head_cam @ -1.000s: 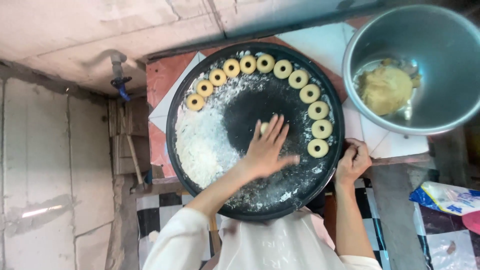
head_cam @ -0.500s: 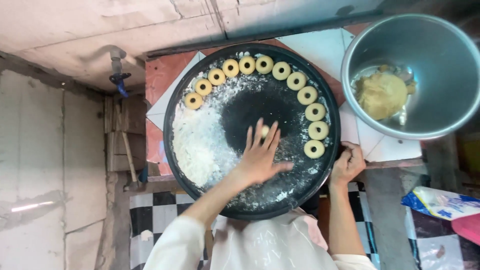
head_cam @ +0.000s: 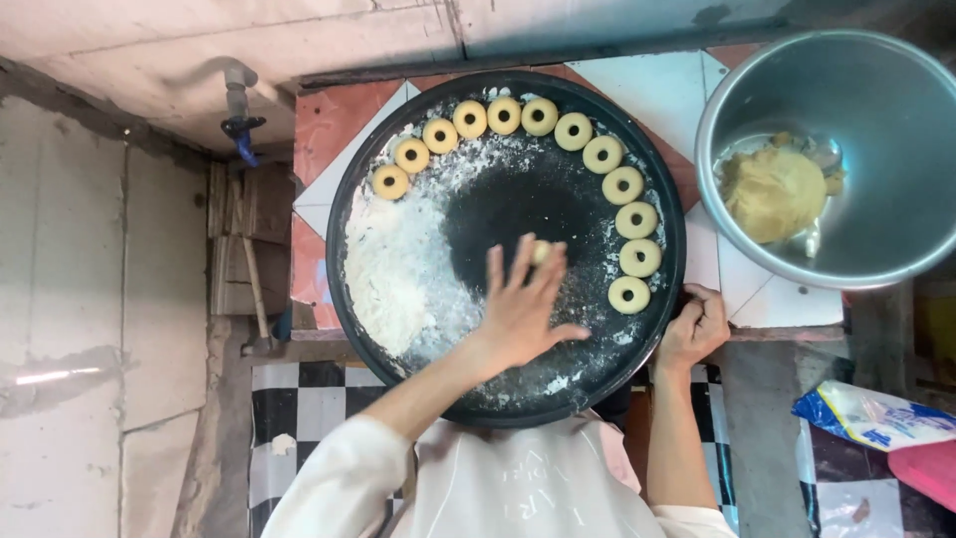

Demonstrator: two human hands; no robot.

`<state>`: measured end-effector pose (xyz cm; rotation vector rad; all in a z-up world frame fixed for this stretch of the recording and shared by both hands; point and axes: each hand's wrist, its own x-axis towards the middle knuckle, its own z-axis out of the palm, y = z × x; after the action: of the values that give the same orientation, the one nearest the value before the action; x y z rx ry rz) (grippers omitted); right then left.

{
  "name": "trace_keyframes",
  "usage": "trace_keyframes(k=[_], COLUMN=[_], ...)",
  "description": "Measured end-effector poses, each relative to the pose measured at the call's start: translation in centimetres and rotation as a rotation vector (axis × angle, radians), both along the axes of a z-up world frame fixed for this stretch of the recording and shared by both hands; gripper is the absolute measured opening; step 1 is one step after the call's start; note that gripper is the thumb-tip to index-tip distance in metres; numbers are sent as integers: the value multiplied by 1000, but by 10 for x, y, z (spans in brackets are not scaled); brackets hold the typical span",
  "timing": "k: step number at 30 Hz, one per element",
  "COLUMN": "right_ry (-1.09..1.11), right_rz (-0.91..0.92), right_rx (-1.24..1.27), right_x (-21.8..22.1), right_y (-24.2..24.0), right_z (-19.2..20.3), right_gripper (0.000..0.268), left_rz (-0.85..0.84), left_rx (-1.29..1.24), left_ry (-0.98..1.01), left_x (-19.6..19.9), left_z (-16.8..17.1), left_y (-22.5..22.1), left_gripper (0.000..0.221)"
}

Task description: Shaping small pieces of dough into rings and arranging them on a floured tray.

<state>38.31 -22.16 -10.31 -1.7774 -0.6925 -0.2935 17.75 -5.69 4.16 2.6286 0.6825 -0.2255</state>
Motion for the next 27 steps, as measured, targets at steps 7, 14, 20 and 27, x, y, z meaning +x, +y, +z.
trace_keyframes(k=[7,14,20,27], right_ry=[9,-28,-42,-39], right_rz=[-23,12,21,0], right_rx=[-29,-14,-14,-13], right_x=[-3,4,2,3], right_y=[-2,-7,-8,-4], right_z=[1,-13,-10,-7], right_gripper=[27,28,27,27], left_rz=[267,62,145,-41], left_rx=[105,145,204,108], left_ry=[-78,-15,-73,59], left_x=[9,-15,-4,-11], left_z=[-18,-25,-38,-13], left_y=[60,15,54,7], left_gripper=[97,103,105,111])
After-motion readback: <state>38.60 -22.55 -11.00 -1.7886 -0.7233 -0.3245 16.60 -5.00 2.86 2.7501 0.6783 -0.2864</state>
